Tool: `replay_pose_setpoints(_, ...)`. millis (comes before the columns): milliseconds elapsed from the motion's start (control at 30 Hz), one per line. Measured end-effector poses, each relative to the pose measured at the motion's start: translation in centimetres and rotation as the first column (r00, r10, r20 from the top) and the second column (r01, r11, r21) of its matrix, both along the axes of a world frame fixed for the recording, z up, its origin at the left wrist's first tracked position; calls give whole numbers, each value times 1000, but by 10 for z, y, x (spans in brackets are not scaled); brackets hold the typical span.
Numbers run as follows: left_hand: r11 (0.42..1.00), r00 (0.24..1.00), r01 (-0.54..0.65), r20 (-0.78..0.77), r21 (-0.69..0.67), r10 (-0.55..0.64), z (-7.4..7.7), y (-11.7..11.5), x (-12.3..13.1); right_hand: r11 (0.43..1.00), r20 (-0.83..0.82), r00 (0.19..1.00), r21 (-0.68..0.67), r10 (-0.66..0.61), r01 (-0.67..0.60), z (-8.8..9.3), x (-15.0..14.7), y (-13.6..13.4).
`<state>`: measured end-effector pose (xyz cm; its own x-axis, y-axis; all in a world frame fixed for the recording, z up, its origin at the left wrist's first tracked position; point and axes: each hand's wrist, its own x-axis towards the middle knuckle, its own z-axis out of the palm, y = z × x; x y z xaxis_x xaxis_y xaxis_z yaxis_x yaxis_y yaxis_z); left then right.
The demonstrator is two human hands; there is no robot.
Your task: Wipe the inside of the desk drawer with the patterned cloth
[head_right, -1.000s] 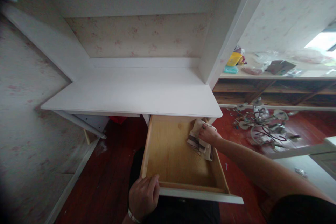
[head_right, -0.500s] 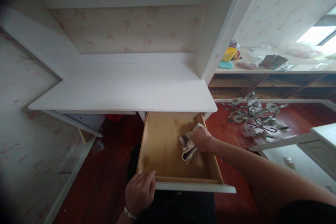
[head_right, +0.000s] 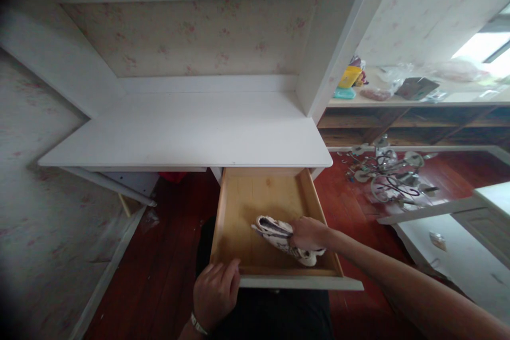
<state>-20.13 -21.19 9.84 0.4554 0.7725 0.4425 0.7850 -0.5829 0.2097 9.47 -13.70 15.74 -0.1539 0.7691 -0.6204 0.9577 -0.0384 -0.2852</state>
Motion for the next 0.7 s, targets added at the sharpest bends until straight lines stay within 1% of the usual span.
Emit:
replay_pose_setpoints(67,1000,1000,6,7,1,-6,-1,-1,-1,998,-115,992,-23,-55,53,-8,-21,6)
replay_pose_setpoints(133,1000,1000,15,12,3,-15,0,-1,-2,973,-230,947,-100,-226,208,-20,-49,8)
replay_pose_setpoints(167,1000,1000,20,15,6,-20,1,-1,-2,937,-285,895,-174,-343,303,-27,-65,8)
replay_pose_setpoints(200,1000,1000,24,18,8,-24,2,-1,-3,886,-344,820,-257,-457,386,-34,-81,8)
replay_pose_setpoints(233,1000,999,28,21,8,-29,4,-1,-3,827,-403,726,-346,-558,443,-40,-96,8)
replay_pose_setpoints(267,999,999,32,26,7,-33,5,-1,-3,761,-455,612,-431,-647,485,-46,-112,9)
replay_pose_setpoints(300,999,999,36,32,4,-36,6,0,-3,701,-492,500,-507,-713,501,-50,-126,10)
replay_pose_setpoints(333,999,998,37,40,5,-37,7,0,-3,655,-511,411,-564,-755,503,-53,-138,12)
replay_pose_setpoints(367,999,998,38,52,12,-38,7,0,-3,625,-514,357,-597,-780,504,-54,-149,16)
replay_pose_setpoints(400,999,997,37,64,21,-39,7,1,-2,612,-511,341,-608,-789,506,-54,-158,22)
replay_pose_setpoints(433,999,996,40,74,34,-43,7,1,-2,614,-506,351,-600,-788,513,-54,-164,30)
replay_pose_setpoints(533,997,996,50,68,57,-53,5,1,-2,643,-489,421,-522,-764,560,-52,-171,62)
replay_pose_setpoints(600,998,998,42,47,50,-45,4,1,-3,669,-493,460,-446,-738,595,-51,-170,89)
replay_pose_setpoints(700,999,999,26,42,41,-28,2,1,-3,727,-500,550,-288,-669,623,-50,-166,128)
